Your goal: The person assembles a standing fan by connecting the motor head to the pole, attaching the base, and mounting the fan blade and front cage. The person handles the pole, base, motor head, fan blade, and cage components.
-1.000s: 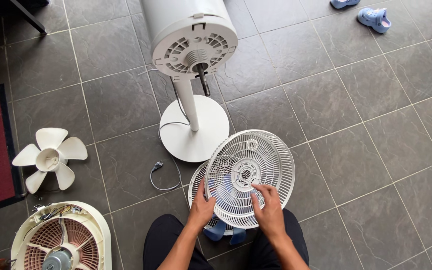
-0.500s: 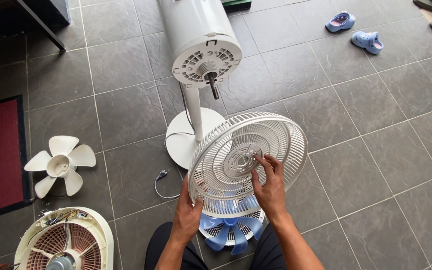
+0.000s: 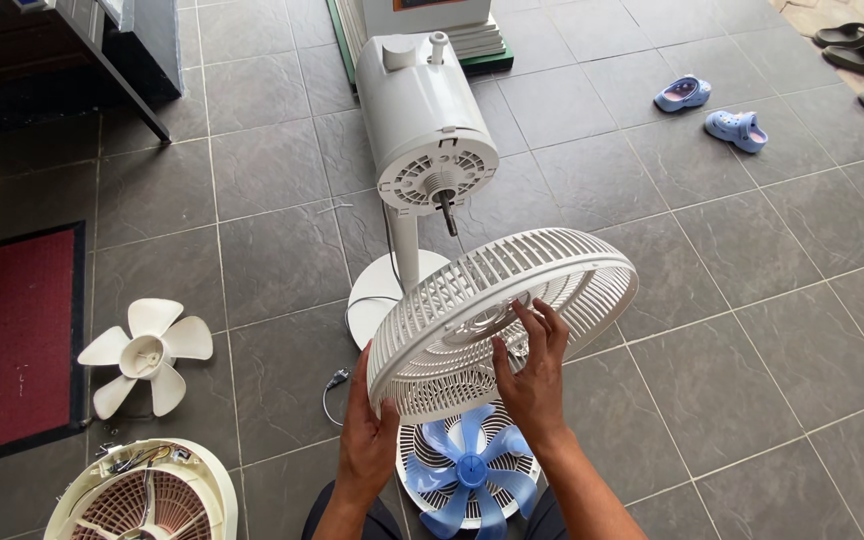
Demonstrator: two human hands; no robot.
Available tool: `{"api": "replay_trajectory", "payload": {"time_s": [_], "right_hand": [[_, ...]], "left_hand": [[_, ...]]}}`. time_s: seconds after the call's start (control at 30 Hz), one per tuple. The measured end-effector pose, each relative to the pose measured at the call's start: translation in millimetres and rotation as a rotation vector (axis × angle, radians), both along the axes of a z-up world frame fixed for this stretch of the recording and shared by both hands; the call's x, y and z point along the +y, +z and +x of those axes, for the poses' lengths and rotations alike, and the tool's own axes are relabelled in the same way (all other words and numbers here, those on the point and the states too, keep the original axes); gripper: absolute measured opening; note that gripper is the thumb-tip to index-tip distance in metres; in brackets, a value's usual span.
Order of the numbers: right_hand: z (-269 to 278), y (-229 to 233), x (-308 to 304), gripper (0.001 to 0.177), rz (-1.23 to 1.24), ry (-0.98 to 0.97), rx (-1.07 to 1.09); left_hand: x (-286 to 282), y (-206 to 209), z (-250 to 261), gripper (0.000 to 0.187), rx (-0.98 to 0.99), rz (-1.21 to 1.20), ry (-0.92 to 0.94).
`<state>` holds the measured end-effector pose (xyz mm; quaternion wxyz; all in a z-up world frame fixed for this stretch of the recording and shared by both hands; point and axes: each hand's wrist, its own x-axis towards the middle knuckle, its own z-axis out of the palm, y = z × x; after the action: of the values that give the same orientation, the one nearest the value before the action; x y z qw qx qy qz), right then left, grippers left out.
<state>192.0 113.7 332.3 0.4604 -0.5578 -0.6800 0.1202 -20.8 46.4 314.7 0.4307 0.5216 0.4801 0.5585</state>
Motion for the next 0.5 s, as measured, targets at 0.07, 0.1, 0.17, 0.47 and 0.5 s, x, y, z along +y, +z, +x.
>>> {"api": "replay_trajectory", "payload": {"time_s": [0.07,0.1,0.17,0.47,0.5], "right_hand": [[-3.4,8.8,7.6,0.055,0.05,0.003,0.001],[-4.9,13.4,11.1,0.055,0.079,0.004,-0.008],[-7.6,23.2,17.1,0.055,0.12,0.0,-0.028],[-12.9,56.4,24.9,0.057,0.189,-0.014,-0.064],[-12.9,57.4,24.7,0.057,0.196,-0.015,-0.067]], "left_hand": [[6.1,7.6,-3.6,0.061,-0.009,0.027,0.012],[8.8,11.1,-5.7,0.062,-0.019,0.039,0.021],[14.8,18.1,-8.9,0.062,-0.025,0.064,0.038],[21.1,35.7,-16.4,0.061,-0.064,0.099,0.052],[20.5,33.9,-17.4,0.06,-0.086,0.101,0.051]]}}
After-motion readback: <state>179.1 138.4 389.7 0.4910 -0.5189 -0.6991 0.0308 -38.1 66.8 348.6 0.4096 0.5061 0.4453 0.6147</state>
